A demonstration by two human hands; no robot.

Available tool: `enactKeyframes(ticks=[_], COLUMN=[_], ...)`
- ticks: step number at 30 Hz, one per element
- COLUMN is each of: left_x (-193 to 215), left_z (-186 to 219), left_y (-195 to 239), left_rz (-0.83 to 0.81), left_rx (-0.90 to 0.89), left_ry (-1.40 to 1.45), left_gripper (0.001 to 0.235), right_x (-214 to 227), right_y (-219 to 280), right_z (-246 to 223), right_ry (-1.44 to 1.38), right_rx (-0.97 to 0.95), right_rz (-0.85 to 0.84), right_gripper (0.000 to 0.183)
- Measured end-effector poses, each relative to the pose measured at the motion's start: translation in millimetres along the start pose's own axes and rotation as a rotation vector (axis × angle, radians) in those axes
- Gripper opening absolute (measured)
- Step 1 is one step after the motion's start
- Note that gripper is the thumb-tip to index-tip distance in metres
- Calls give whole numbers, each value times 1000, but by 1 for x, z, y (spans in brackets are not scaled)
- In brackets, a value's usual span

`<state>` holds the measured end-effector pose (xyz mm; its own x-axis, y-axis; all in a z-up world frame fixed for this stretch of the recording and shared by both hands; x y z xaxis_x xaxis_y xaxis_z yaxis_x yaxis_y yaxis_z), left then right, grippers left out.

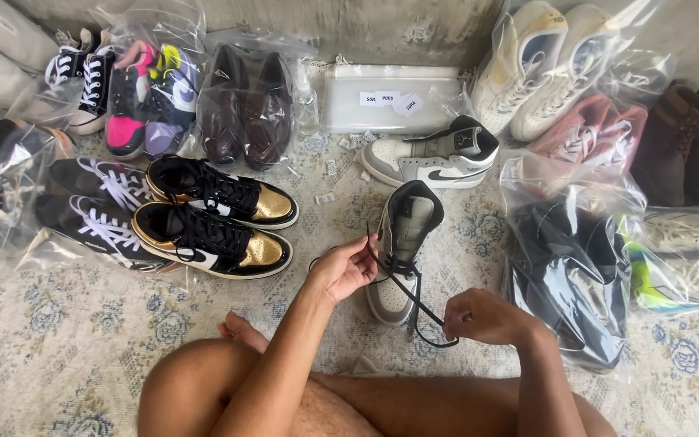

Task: The person sits on a rug surrounded by various shoes and laces a grey and white high-top sneaker. They thread the laces through the eyelets, pull them tight, and tie a knot.

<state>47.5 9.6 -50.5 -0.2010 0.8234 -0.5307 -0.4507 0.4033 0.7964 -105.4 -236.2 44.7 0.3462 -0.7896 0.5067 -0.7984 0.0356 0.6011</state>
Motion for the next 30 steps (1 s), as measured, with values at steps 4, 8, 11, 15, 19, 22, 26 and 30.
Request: enactKeyframes(ticks=[4, 8, 11, 15, 19, 22, 26, 30], left_x=[7, 8, 0, -10, -8, -19, -29, -35], left_z=[-4, -2, 0, -2, -8, -7, -8, -8], left_y=[-13, -15, -6, 5, -1, 11, 17, 23], left_rz=[19, 23, 17, 76, 137, 198, 226, 218], left_rx=[3, -1, 4, -81, -148, -233, -291, -302], left_ry=[-50, -69, -62, -214, -322, -410, -450, -490], left_gripper=[23, 21, 15, 11, 14, 15, 14, 13], right_x=[4, -1, -2, -4, 2, 5, 7, 10], right_y=[3, 1, 0, -7, -9, -10, -17, -24], right_z=[-3, 4, 2, 7, 0, -1, 3, 1], right_ry=[43, 98, 132, 138, 131, 114, 115, 117], right_rx=[-54, -98, -106, -119, -105, -127, -147, -157], right_rz=[-39, -87, -112, -119, -93, -81, -61, -56], right_gripper=[18, 23, 24, 28, 27, 32, 35, 35])
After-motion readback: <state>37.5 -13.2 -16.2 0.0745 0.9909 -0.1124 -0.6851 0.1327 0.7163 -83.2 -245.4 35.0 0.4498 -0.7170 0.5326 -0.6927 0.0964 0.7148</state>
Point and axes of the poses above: each hand's wrist, its own y-axis away from the middle knuckle, its own x-axis out of the back of the hand, z = x × y, the point moved 1 cm from there along -y, towards the middle knuckle, and after that the axes turned 11 degrees about z, right-handed, at the moved point
